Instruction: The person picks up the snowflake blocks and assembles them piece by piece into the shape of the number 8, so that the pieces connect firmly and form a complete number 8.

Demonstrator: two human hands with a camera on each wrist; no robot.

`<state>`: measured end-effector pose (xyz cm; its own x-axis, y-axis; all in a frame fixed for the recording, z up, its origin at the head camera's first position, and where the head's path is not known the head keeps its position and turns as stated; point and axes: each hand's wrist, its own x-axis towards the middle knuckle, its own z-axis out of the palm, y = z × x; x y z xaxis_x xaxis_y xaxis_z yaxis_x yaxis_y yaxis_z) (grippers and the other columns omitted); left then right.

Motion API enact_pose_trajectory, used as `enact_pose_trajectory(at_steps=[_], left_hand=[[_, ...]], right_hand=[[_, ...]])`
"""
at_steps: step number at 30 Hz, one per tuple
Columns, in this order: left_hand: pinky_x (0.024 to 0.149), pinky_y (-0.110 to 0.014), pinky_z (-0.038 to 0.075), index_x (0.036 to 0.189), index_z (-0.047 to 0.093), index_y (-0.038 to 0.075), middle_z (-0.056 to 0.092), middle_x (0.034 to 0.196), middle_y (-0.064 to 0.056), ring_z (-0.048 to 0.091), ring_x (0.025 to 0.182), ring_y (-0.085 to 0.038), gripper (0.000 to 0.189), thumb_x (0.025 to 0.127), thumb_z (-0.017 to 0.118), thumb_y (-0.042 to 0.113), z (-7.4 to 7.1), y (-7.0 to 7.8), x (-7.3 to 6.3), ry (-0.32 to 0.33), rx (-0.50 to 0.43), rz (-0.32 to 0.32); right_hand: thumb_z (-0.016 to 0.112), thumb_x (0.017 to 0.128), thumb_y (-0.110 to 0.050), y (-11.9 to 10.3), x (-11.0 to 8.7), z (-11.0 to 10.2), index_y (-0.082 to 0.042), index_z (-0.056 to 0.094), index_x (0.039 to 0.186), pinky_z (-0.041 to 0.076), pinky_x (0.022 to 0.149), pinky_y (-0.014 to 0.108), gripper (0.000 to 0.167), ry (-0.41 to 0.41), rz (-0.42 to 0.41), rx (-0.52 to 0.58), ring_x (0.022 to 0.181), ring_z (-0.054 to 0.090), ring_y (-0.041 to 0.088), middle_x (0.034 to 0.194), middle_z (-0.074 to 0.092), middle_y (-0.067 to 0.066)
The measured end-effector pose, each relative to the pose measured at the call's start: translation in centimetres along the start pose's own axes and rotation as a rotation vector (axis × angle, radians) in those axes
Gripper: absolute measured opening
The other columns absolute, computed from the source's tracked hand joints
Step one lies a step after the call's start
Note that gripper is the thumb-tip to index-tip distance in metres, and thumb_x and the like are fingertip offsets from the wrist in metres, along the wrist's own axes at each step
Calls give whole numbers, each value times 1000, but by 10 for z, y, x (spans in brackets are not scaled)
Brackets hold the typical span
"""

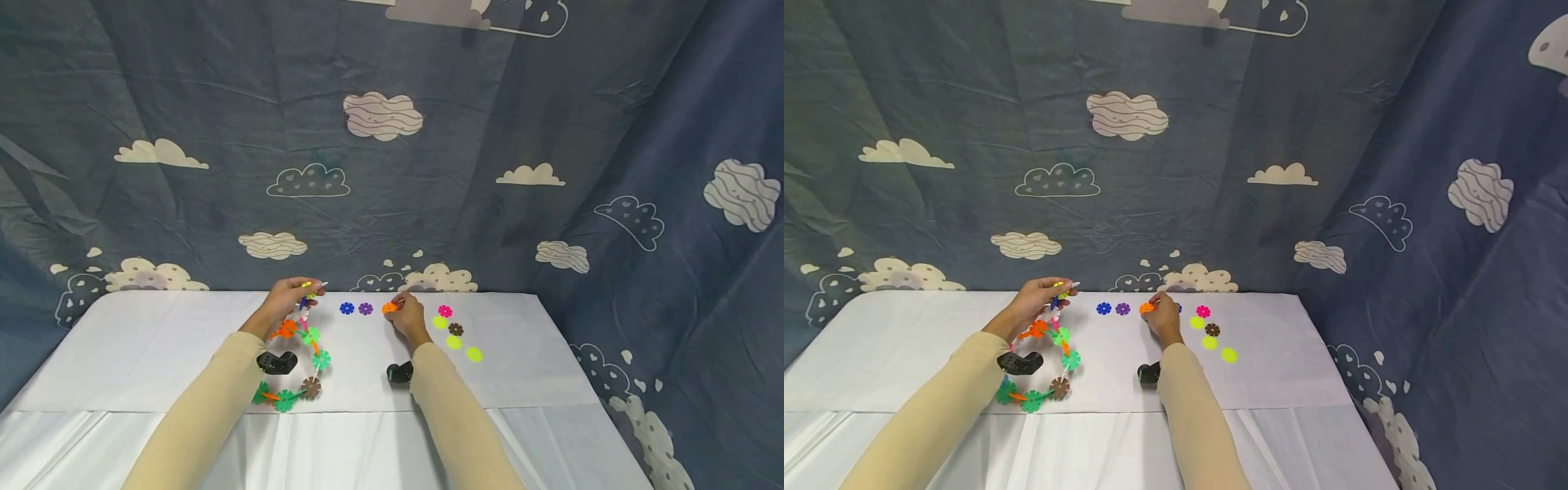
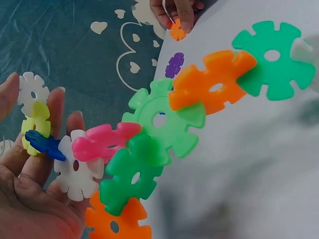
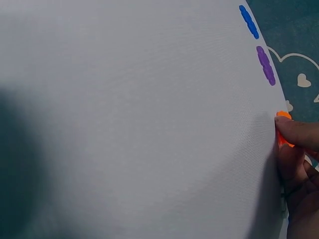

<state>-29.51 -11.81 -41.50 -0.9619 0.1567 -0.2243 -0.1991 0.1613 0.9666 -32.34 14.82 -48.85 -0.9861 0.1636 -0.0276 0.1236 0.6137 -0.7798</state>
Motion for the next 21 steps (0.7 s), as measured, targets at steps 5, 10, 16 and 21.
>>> enact_pose_trajectory(at_steps=[5,10,16,21], left_hand=[[89,-37,42,130,57,-1,70,102,1,61,96,-22,49,97,58,36,-1,1,0,7,11,7],[89,-36,42,131,57,1,69,112,-7,61,95,-18,48,99,54,37,-2,1,0,17,12,-5],[82,-30,51,132,54,-3,66,116,-18,64,84,-10,38,105,42,21,-2,-1,1,32,-33,5],[85,-36,52,128,55,-6,71,101,-9,65,81,-10,35,103,47,17,-4,-1,1,57,-29,36]], right_hand=[[78,79,-3,0,0,0,-1,61,101,50,87,36,27,16,-14,-11,88,57,25,92,61,12],[77,80,-4,0,-1,1,-2,62,102,51,88,36,27,17,-9,-12,89,57,26,95,61,13],[75,81,-1,1,-3,1,-3,64,101,51,85,37,23,20,-30,8,87,56,27,92,61,12],[70,82,6,-3,-4,3,-1,66,100,56,69,31,20,27,-42,122,73,59,21,84,60,12]])
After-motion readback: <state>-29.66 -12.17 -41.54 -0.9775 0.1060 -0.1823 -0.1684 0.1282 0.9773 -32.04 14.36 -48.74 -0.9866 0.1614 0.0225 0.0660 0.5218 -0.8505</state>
